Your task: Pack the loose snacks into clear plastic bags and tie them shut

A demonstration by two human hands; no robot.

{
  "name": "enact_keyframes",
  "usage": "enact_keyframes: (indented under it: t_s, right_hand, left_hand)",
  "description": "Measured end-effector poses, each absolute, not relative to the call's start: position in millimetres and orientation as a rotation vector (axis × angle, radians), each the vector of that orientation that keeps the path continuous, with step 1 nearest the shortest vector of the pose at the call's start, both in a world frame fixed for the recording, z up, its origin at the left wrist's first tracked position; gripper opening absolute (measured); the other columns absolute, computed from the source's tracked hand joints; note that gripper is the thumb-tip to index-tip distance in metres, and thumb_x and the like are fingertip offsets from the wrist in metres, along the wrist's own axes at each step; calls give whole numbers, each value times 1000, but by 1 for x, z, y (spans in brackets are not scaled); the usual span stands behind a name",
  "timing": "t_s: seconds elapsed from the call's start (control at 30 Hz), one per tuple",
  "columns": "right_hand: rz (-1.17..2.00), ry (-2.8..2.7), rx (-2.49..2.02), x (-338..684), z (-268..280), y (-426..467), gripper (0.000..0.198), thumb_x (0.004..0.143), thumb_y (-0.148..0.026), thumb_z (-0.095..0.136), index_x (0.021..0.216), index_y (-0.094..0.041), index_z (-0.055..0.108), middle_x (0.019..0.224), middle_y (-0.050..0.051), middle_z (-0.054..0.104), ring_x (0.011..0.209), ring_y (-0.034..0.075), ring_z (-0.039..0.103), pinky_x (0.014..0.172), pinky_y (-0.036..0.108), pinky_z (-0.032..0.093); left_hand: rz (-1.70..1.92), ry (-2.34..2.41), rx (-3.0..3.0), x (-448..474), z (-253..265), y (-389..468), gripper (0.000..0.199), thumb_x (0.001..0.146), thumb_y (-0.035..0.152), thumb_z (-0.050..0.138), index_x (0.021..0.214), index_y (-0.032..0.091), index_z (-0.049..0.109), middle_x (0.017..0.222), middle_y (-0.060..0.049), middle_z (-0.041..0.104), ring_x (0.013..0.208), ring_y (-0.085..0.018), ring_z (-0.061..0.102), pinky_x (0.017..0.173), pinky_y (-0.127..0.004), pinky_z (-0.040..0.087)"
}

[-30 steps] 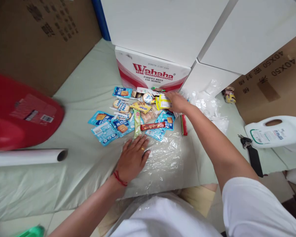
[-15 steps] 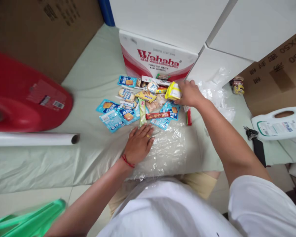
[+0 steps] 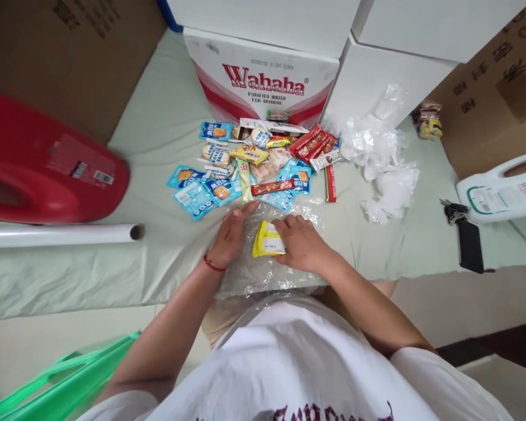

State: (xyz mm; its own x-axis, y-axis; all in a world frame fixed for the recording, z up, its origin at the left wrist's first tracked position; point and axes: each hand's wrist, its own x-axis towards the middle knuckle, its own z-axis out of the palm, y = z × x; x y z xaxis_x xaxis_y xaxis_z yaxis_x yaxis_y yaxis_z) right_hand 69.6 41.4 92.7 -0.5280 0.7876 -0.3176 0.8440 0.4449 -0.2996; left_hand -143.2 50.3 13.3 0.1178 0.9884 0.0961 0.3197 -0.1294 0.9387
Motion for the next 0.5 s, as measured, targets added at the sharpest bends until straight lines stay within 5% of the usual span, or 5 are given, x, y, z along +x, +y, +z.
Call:
enact_keyframes:
  t_s: [0.5]
  right_hand:
    - [-598,2657,1431,63,92,39,84,82,-46,83,153,-18,47,132,17,59,118,36,50,98,49,42]
  left_hand:
    - [1332,953,866,-152,21,64,75,96,80,37,125,21,72,136,-13,73,148,-27,51,130,-50,27]
